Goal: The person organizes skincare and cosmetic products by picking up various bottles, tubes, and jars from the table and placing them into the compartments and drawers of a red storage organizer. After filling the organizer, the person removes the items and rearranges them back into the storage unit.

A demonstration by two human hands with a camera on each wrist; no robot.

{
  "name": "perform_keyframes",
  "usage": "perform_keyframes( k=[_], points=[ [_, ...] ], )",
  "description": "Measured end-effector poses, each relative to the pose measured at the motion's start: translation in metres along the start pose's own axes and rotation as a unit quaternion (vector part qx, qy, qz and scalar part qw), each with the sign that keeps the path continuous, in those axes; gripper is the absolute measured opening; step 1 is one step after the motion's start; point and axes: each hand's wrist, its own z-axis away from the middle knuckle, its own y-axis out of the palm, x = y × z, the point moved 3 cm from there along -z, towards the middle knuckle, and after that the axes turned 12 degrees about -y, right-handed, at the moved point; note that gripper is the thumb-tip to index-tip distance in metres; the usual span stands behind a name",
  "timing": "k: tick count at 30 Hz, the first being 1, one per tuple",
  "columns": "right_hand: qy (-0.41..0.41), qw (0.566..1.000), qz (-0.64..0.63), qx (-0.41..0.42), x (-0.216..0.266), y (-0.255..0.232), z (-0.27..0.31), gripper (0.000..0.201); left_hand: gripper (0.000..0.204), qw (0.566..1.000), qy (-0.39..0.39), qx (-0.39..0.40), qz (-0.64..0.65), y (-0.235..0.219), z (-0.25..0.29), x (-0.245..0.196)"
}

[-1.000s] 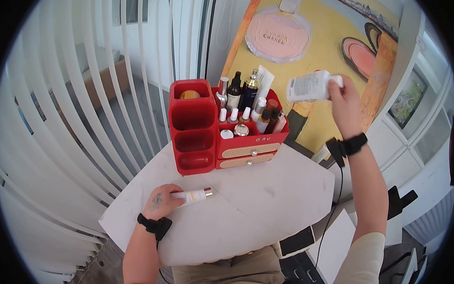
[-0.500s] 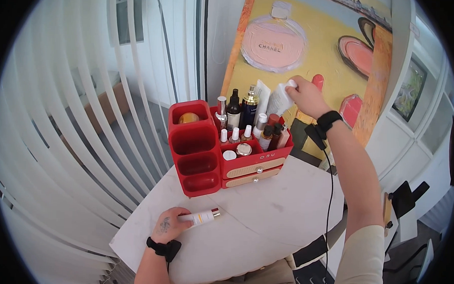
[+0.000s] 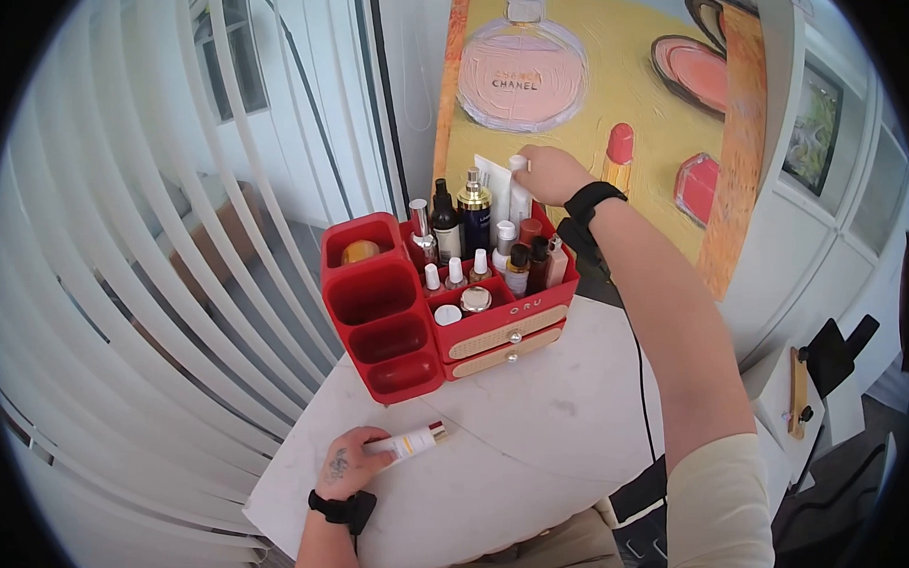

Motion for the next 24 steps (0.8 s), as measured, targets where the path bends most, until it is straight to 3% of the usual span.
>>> perform_keyframes(
  k=[5,8,9,11,13,17,20,22,23,24],
  points=[
    [0.013,0.999,-0.044,-0.018,-0.013,0.012,0.008,0.043,0.036,1.0,0.003,0.003,-0.015,-0.002,0.002,-0.004],
    [0.029,0.985,-0.081,-0.15,-0.022,0.003,0.025,0.049,0.036,1.0,0.008,-0.002,-0.024,-0.003,0.003,-0.007],
    [0.029,0.985,-0.084,-0.149,-0.022,0.0,0.036,0.049,0.036,1.0,0.006,-0.002,-0.025,-0.004,0.004,-0.008],
    [0.087,0.928,-0.246,-0.266,-0.02,-0.006,0.067,0.043,0.036,0.999,0.003,-0.002,-0.036,-0.004,0.006,-0.009],
    [0.111,0.835,-0.409,-0.351,0.008,-0.011,0.118,0.034,0.035,0.999,0.001,0.0,-0.036,-0.004,0.007,-0.01],
    [0.203,0.724,-0.503,-0.426,0.028,0.031,0.213,0.024,0.033,1.0,-0.015,0.008,-0.008,0.0,0.003,-0.002],
    [0.236,0.67,-0.554,-0.434,0.02,0.082,0.26,0.023,0.03,0.999,-0.039,-0.011,0.018,0.003,-0.001,0.009],
    [0.299,0.605,-0.592,-0.441,0.015,0.108,0.274,0.022,0.029,0.997,-0.05,-0.015,0.061,0.006,-0.002,0.017],
    [0.3,0.596,-0.6,-0.442,0.012,0.11,0.275,0.022,0.028,0.992,-0.057,-0.009,0.113,0.007,-0.003,0.019],
    [0.282,0.612,-0.601,-0.429,0.009,0.112,0.274,0.022,0.028,0.993,-0.06,-0.016,0.102,0.009,-0.005,0.02]
  ],
)
